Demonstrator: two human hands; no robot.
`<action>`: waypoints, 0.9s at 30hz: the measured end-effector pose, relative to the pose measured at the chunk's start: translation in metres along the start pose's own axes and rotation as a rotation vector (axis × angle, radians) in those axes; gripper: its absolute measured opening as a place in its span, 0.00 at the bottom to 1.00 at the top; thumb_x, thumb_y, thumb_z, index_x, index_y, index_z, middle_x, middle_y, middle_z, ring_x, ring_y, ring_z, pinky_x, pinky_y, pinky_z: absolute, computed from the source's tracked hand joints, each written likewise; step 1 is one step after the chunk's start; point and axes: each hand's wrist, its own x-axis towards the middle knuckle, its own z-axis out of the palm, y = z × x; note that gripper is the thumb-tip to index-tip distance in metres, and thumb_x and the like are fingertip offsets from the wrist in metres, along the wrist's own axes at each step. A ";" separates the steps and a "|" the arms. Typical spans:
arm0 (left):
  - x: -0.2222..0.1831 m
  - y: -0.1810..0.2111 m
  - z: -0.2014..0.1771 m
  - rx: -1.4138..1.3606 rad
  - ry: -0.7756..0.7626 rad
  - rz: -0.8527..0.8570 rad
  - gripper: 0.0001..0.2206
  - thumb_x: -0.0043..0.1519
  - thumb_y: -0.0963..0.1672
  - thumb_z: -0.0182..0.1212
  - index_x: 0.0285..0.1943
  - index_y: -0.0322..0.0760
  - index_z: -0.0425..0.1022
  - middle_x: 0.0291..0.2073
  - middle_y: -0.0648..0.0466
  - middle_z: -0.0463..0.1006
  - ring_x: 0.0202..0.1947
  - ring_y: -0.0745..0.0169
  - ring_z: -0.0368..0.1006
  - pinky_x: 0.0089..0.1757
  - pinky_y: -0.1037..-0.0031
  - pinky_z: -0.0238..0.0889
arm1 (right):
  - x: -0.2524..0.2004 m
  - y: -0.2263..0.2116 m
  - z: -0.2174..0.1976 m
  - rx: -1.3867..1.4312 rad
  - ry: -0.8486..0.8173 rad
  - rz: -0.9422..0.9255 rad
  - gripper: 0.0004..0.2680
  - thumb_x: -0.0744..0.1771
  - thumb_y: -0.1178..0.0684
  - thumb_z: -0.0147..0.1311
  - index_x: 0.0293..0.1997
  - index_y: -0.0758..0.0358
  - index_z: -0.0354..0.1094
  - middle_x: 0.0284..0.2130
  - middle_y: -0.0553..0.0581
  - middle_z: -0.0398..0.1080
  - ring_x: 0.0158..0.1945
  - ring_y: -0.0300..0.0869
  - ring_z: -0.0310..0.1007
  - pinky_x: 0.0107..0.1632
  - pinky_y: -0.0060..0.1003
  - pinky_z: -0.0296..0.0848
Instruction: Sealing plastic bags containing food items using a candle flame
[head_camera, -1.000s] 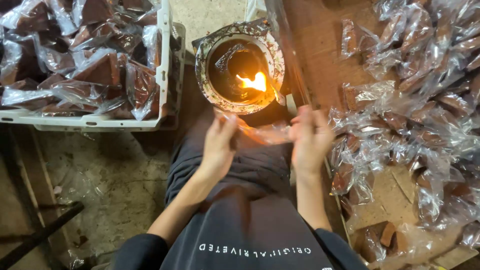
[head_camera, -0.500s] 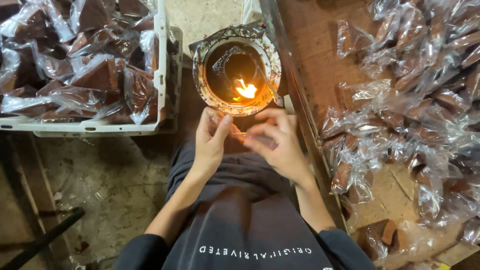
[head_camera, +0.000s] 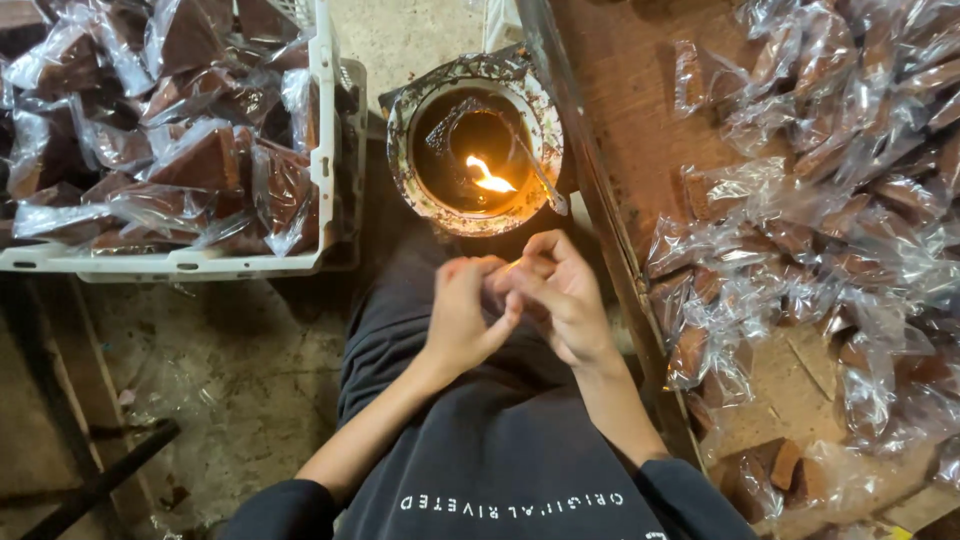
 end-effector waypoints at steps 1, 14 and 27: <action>-0.005 -0.002 0.003 0.002 0.000 -0.004 0.20 0.54 0.48 0.68 0.52 0.37 0.73 0.40 0.48 0.79 0.47 0.45 0.74 0.57 0.61 0.58 | 0.000 -0.004 -0.005 0.001 -0.001 0.005 0.12 0.66 0.63 0.59 0.49 0.63 0.57 0.32 0.67 0.75 0.30 0.44 0.81 0.30 0.32 0.80; 0.033 -0.066 0.043 -0.843 -0.051 -1.041 0.09 0.54 0.44 0.67 0.35 0.33 0.76 0.21 0.49 0.75 0.20 0.60 0.73 0.24 0.69 0.69 | 0.005 -0.018 -0.028 -0.085 0.165 -0.272 0.06 0.70 0.58 0.52 0.51 0.63 0.62 0.35 0.65 0.73 0.33 0.41 0.77 0.35 0.33 0.81; 0.030 0.008 -0.003 -0.043 0.076 -0.039 0.21 0.46 0.40 0.71 0.50 0.44 0.74 0.43 0.51 0.76 0.46 0.47 0.74 0.51 0.63 0.65 | 0.002 0.004 -0.018 -0.754 -0.001 -0.236 0.08 0.61 0.51 0.71 0.22 0.59 0.77 0.43 0.55 0.73 0.46 0.41 0.64 0.54 0.33 0.62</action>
